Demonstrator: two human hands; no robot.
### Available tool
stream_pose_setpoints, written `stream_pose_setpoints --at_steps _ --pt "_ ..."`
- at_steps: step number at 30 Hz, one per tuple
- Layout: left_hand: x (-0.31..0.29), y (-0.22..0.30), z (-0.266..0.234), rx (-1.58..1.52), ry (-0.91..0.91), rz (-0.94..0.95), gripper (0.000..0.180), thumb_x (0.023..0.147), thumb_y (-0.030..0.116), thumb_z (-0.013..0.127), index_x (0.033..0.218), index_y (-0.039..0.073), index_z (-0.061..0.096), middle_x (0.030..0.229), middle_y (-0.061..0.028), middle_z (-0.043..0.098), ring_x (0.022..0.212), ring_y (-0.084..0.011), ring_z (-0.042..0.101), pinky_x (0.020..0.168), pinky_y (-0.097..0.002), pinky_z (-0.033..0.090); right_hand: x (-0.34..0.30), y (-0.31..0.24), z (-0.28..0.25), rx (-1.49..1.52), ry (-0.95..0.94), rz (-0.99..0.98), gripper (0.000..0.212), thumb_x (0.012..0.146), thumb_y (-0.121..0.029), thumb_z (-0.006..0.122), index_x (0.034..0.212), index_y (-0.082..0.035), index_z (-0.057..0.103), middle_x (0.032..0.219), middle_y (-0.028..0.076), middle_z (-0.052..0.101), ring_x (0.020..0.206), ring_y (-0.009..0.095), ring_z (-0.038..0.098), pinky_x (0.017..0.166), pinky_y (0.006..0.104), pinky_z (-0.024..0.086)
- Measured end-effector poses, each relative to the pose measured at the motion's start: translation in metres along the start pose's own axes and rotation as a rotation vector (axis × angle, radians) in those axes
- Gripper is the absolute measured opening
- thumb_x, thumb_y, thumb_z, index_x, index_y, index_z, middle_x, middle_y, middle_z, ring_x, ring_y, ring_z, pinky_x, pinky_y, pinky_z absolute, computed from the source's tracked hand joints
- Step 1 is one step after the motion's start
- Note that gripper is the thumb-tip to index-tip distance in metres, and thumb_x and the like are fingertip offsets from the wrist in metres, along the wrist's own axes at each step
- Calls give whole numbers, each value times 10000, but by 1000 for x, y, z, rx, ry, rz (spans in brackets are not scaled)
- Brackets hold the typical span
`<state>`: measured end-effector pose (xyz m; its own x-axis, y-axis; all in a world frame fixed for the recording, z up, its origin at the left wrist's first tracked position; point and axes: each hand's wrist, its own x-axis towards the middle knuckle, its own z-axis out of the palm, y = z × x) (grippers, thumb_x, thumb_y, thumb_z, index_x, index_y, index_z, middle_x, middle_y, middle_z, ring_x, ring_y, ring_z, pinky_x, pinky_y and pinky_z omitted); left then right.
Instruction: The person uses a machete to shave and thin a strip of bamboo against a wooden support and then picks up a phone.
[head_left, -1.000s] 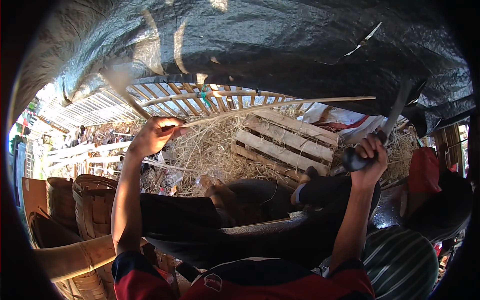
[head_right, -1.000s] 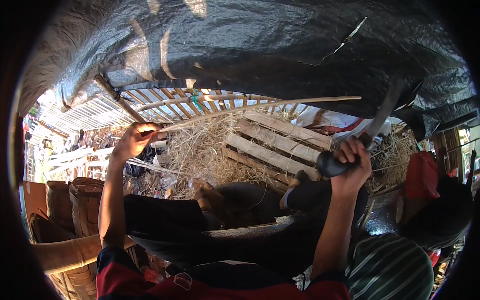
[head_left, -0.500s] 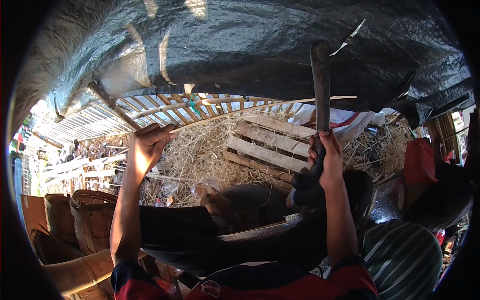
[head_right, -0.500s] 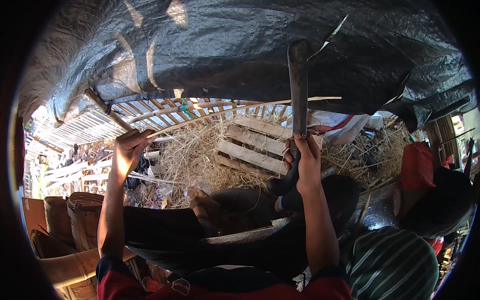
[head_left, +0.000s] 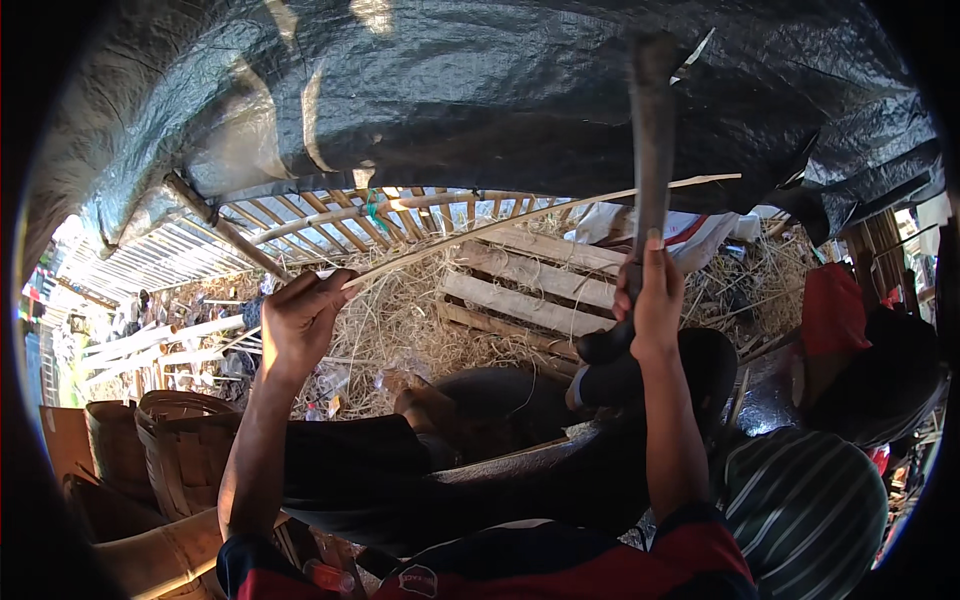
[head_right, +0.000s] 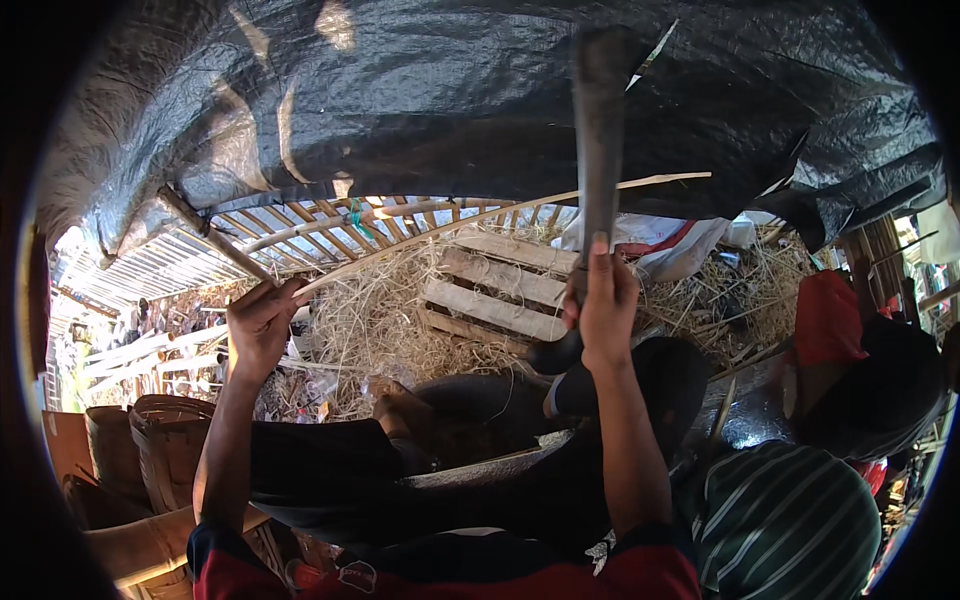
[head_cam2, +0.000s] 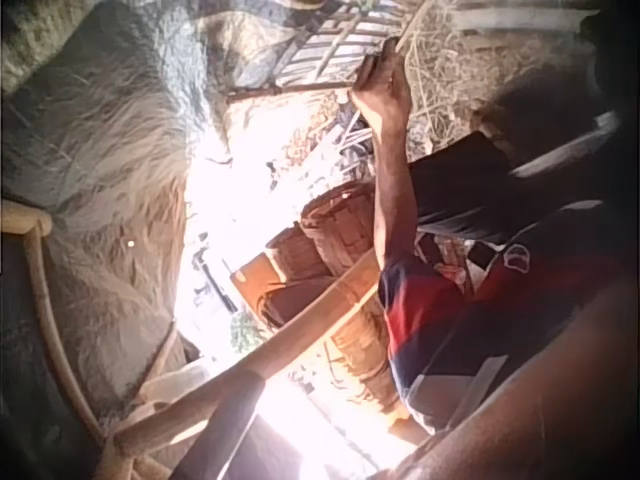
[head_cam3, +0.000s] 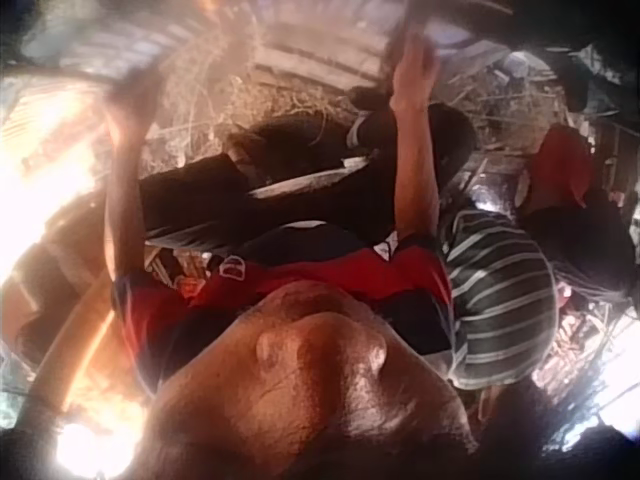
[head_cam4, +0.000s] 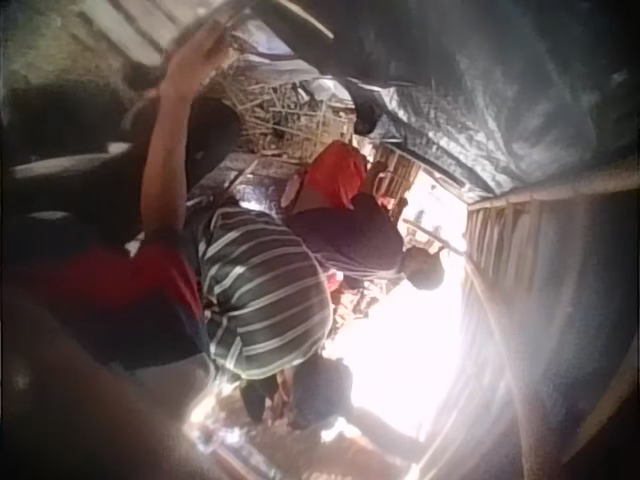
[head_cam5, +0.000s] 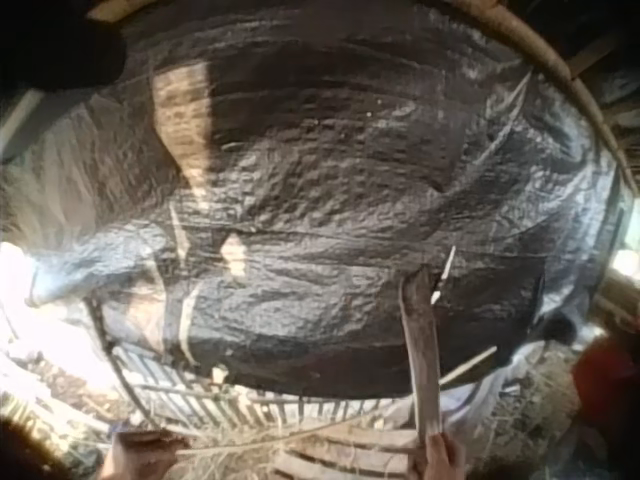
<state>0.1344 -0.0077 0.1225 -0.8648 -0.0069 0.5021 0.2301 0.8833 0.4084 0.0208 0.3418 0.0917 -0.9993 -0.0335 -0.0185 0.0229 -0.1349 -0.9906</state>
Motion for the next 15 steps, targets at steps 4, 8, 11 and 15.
stream_pose_setpoints --at_steps 4,8,11,15 --pt "4 20 4 -42 61 18 230 746 11 741 973 45 720 664 -77 574 529 -172 533 475 -294 416 -1 3 1 110 163 37 415 977 -430 458 773 -70 476 544 -9 456 407 55 432 351 233 341" --pt "8 22 6 20 43 18 219 746 13 738 964 31 717 646 -76 552 515 -161 513 466 -304 398 -10 9 16 -41 -162 43 431 963 -447 484 759 -67 488 553 -12 464 409 51 431 357 214 328" --pt "2 12 3 29 46 -37 202 754 7 729 954 31 716 643 -75 550 529 -157 525 455 -300 387 2 3 8 -2 -36 52 431 962 -449 486 765 -65 490 561 -12 470 405 48 419 354 218 322" --pt "4 25 4 36 87 29 195 760 15 723 948 67 725 645 -56 555 510 -150 511 447 -308 397 9 2 -2 156 134 98 392 976 -415 460 842 -52 528 583 4 488 386 67 422 362 223 340"
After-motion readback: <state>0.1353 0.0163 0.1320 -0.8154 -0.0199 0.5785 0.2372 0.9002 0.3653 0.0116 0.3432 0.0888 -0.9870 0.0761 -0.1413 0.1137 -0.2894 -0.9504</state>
